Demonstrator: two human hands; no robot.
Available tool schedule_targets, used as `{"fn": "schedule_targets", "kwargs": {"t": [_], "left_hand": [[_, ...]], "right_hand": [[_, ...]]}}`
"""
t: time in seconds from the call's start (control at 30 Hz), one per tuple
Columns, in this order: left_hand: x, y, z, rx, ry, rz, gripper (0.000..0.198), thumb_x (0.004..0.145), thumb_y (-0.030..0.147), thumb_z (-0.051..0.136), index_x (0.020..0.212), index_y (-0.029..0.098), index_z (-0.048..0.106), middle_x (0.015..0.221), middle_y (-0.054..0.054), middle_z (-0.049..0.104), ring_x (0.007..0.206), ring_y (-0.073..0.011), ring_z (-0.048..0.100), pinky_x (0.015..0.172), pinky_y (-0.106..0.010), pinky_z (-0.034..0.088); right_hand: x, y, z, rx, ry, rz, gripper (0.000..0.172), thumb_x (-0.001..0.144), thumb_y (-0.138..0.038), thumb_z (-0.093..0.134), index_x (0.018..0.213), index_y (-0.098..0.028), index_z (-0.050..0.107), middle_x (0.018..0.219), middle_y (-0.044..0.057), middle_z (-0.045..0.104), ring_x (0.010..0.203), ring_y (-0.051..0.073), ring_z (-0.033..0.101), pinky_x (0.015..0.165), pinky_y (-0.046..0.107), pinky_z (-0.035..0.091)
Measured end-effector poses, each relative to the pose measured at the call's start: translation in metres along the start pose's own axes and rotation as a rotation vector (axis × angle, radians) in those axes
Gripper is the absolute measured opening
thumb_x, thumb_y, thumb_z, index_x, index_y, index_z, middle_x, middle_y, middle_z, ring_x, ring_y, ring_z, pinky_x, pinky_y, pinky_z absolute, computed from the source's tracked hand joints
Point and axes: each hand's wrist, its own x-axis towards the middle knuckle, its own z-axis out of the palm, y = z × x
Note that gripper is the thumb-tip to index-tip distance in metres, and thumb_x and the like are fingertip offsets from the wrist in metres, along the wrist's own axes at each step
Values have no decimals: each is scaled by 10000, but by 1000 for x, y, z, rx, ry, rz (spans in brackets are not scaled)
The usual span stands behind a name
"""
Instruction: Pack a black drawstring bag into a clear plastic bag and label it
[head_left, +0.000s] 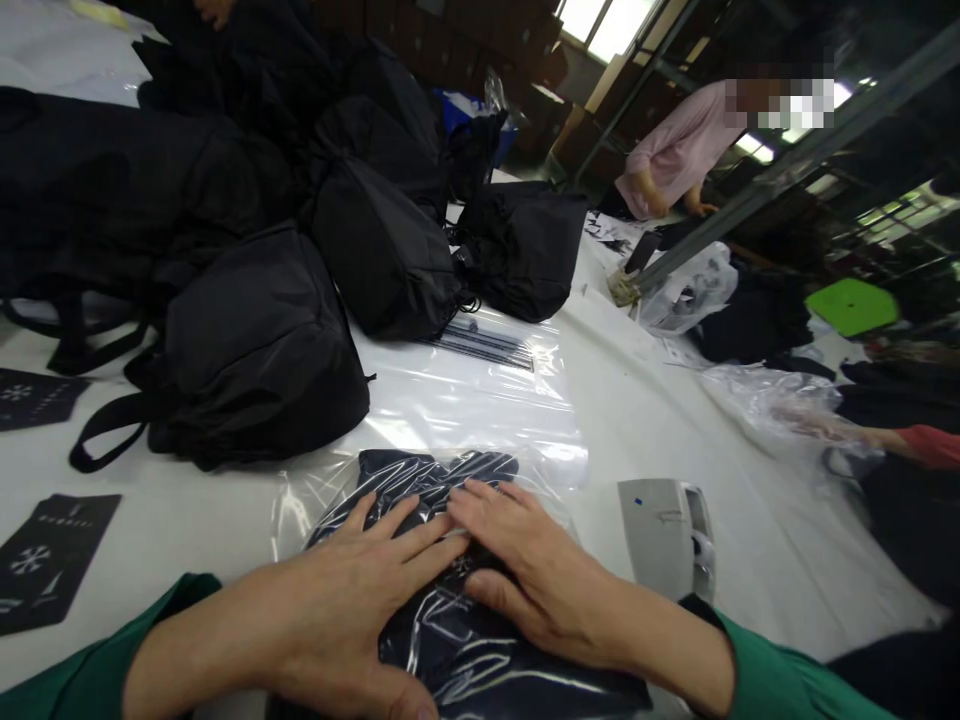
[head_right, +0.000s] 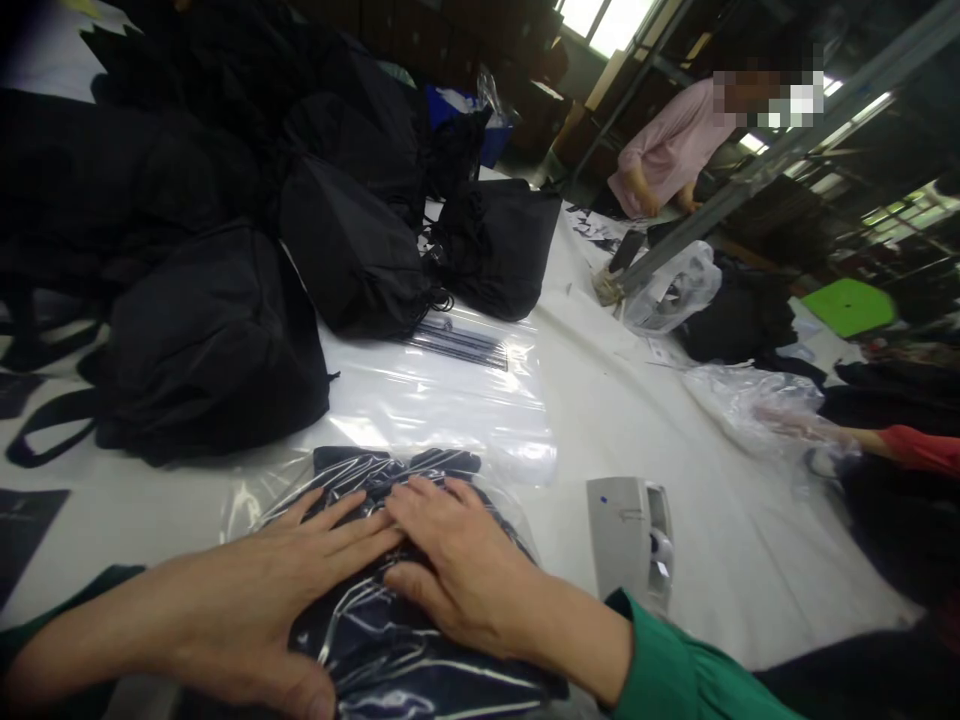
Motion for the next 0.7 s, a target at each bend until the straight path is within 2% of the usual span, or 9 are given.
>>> {"fn": "schedule_targets", "kwargs": {"t": [0.07, 0.13, 0.23, 0.33, 0.4, 0.47, 0.53, 0.6, 0.7], "left_hand": [[-3, -9, 4, -23, 5, 13, 1026, 759, 744, 566, 1539, 312, 57, 1608, -81, 164, 1462, -410, 90, 1161, -657, 94], [-13, -25, 13, -36, 46, -9, 898, 831, 692, 522, 1539, 318, 116, 1599, -69, 214, 1472, -365, 130, 1182, -616, 84], [-38, -53, 35, -81, 330, -194, 658, 895, 606, 494, 1483, 353, 339, 1586, -38, 284, 1474, -325, 181, 1195, -582, 105], [-60, -67, 59, -400, 761, -511, 628, 911, 633, 418, 1426, 273, 402, 1528, -105, 390, 1410, -314, 354, 1148, -528, 314], [-63, -61, 71, -772, 827, -687, 699, 908, 685, 338, 1440, 232, 330, 1454, -152, 472, 1292, -307, 516, 1020, -485, 482], [-56, -46, 78, -1063, 726, -716, 723, 897, 703, 339, 1430, 216, 340, 1384, -164, 544, 1193, -298, 601, 936, -446, 543], [-46, -28, 81, -1207, 636, -619, 688, 883, 659, 444, 1379, 183, 423, 1317, -162, 603, 1166, -285, 621, 979, -410, 520], [-40, -14, 81, -1270, 618, -518, 659, 853, 596, 550, 1334, 154, 463, 1268, -158, 635, 1161, -282, 624, 1030, -383, 485], [-50, 2, 81, -1134, 753, -417, 727, 789, 575, 639, 1363, 198, 404, 1330, -127, 594, 1226, -303, 572, 1064, -407, 460]], "right_hand": [[-9, -1, -3, 90, -174, 17, 572, 1001, -402, 417, 1513, -169, 316, 1534, 117, 362, 1429, 273, 297, 1192, 537, 160], [-23, 12, -1, 163, -218, 122, 549, 1016, -428, 359, 1518, -210, 311, 1552, 80, 329, 1446, 260, 258, 1200, 539, 126], [-55, 48, 11, 229, 73, 371, 600, 954, -580, 411, 1429, -221, 483, 1524, 86, 387, 1422, 297, 310, 1196, 537, 158], [-84, 71, 28, 435, 509, 706, 707, 811, -719, 532, 1262, -187, 642, 1431, 147, 507, 1357, 359, 408, 1151, 533, 287], [-92, 66, 38, 800, 533, 856, 674, 790, -730, 554, 1169, -189, 694, 1327, 158, 601, 1289, 364, 493, 1079, 512, 399], [-91, 51, 45, 1211, 361, 868, 593, 819, -698, 550, 1051, -186, 737, 1176, 157, 689, 1162, 352, 606, 987, 486, 487], [-87, 33, 48, 1444, 257, 802, 508, 818, -634, 601, 962, -170, 749, 1011, 146, 740, 1001, 331, 689, 915, 461, 531], [-87, 21, 50, 1465, 314, 712, 450, 760, -563, 703, 952, -158, 740, 909, 125, 752, 896, 311, 714, 886, 440, 542], [-103, 21, 54, 1355, 474, 524, 552, 683, -535, 778, 1092, -173, 696, 945, 108, 749, 903, 309, 704, 892, 439, 533]]}}
